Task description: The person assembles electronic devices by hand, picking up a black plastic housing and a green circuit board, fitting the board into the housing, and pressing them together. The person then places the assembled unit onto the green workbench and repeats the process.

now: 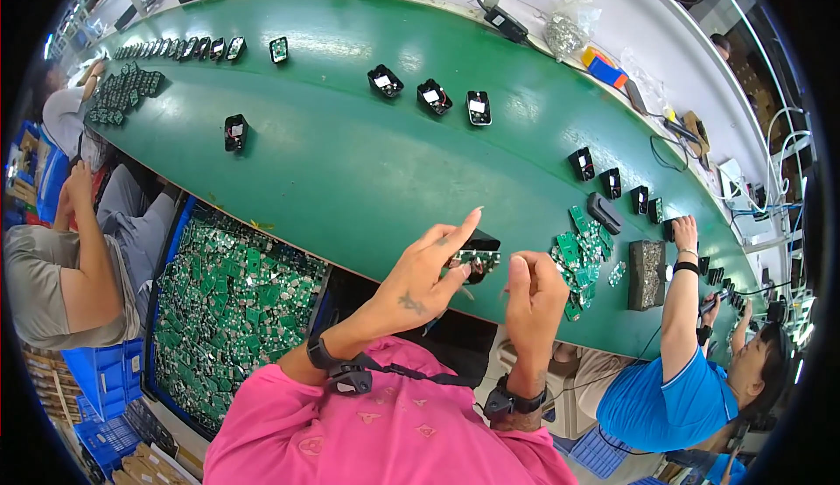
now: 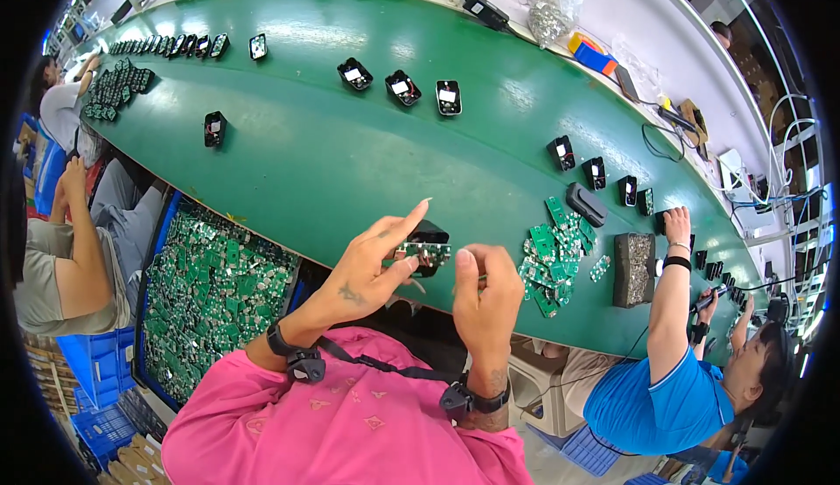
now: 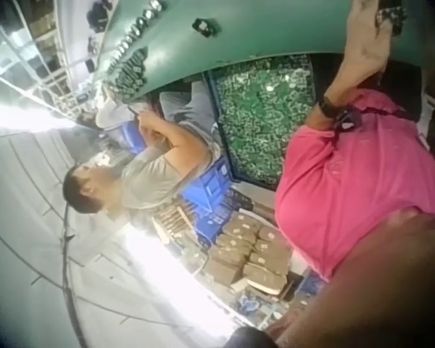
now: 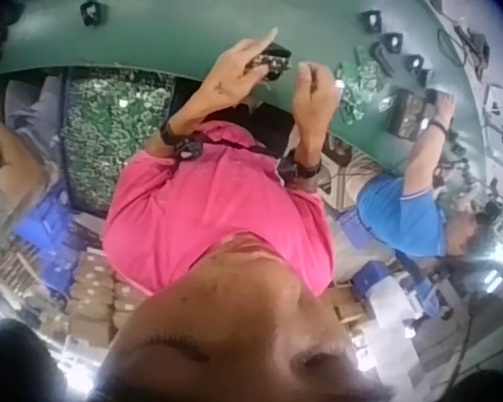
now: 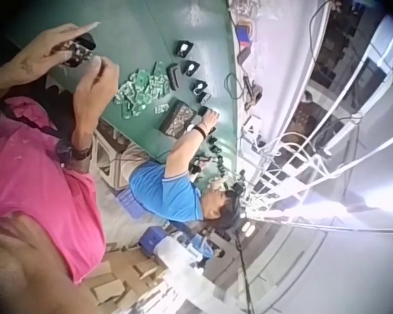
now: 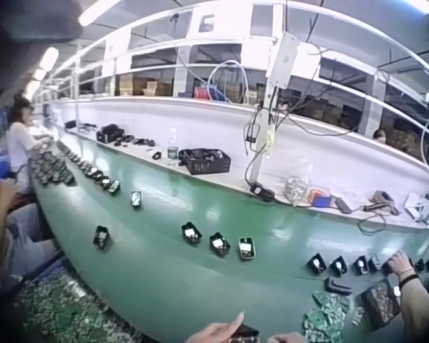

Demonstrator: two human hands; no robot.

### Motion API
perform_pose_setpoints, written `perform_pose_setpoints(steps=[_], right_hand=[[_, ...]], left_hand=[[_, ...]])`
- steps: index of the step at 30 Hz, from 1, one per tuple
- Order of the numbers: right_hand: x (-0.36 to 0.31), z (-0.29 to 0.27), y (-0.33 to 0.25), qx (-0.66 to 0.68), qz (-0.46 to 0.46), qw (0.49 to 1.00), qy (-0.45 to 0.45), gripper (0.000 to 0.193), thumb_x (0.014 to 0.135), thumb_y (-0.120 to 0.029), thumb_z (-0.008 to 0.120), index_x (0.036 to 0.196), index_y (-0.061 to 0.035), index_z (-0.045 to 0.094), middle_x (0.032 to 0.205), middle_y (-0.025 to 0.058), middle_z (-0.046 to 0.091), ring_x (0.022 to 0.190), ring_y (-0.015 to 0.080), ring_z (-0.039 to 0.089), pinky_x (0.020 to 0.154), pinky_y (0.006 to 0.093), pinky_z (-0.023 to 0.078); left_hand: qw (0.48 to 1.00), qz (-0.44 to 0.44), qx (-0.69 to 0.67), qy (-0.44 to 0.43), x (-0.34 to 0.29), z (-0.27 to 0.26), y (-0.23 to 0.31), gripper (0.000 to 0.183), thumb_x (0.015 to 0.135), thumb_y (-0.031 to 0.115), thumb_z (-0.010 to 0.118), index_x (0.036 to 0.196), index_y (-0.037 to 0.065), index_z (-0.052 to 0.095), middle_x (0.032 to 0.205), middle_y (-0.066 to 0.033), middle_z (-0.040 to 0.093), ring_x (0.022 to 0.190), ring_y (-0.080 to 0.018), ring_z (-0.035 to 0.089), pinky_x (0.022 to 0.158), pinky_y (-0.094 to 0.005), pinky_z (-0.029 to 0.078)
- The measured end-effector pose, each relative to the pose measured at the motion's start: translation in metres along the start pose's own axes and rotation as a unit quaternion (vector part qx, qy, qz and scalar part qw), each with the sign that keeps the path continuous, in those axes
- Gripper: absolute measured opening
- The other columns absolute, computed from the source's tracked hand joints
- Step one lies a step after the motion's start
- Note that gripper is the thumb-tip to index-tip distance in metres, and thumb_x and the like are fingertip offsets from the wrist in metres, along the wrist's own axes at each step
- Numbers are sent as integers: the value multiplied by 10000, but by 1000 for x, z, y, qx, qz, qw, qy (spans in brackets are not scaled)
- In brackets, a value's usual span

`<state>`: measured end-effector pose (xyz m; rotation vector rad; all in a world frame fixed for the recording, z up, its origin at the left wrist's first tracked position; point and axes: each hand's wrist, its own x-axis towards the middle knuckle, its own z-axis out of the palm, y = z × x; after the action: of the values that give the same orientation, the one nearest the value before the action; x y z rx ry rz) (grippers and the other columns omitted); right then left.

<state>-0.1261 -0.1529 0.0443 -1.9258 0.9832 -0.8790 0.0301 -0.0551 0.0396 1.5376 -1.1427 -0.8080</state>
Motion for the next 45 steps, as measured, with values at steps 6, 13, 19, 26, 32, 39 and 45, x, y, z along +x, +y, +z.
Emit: perform_pose_setpoints(steps=[6,13,19,26,32,39,45], right_hand=[[-2,5,0,-39,-33,997,-55,207,916,-131,714,827,42,642,656,65,619,566,81,565,510,255,431],[-18,18,0,136,-49,989,-35,149,922,-80,701,860,39,636,776,52,633,636,94,592,564,224,461],[-14,15,5,297,64,953,13,188,975,-65,620,802,7,609,774,-8,563,593,30,480,499,212,357],[-9,1,-5,147,80,983,-69,211,916,-97,701,768,35,631,666,-4,583,583,51,495,518,229,381],[-2,6,-5,95,54,994,-13,233,890,-131,750,781,48,647,639,55,607,568,73,502,514,267,406],[-2,7,-2,46,7,999,7,261,921,-149,747,762,16,622,592,-39,556,518,16,446,449,214,319],[-3,16,1,15,-8,999,28,256,919,-155,748,773,6,614,617,-10,575,539,33,462,474,223,349]], left_hand=[[988,-22,-149,-38,0,-1,-4,712,848,-3,688,1509,120,454,1193,-71,505,982,-162,611,795,-298,588],[996,-7,-89,10,4,13,-13,712,854,34,745,1502,108,461,1225,-85,480,1033,-134,586,824,-287,576],[995,50,-84,24,1,18,-14,552,855,-41,632,1385,96,566,1259,-80,476,966,-163,598,738,-259,538],[996,89,5,17,2,18,-8,594,831,-86,564,1398,93,567,1207,-117,566,905,-198,622,739,-281,520],[990,82,-115,27,-4,18,0,594,858,-144,454,1425,28,498,1352,-134,507,1130,-215,619,963,-321,511],[963,-18,-264,-59,-8,13,0,499,939,-49,485,1431,29,443,1299,-102,549,1123,-155,601,957,-327,530],[983,6,-180,39,-5,28,-12,387,1020,79,493,1403,34,459,1210,-85,610,946,-118,627,792,-274,558]])
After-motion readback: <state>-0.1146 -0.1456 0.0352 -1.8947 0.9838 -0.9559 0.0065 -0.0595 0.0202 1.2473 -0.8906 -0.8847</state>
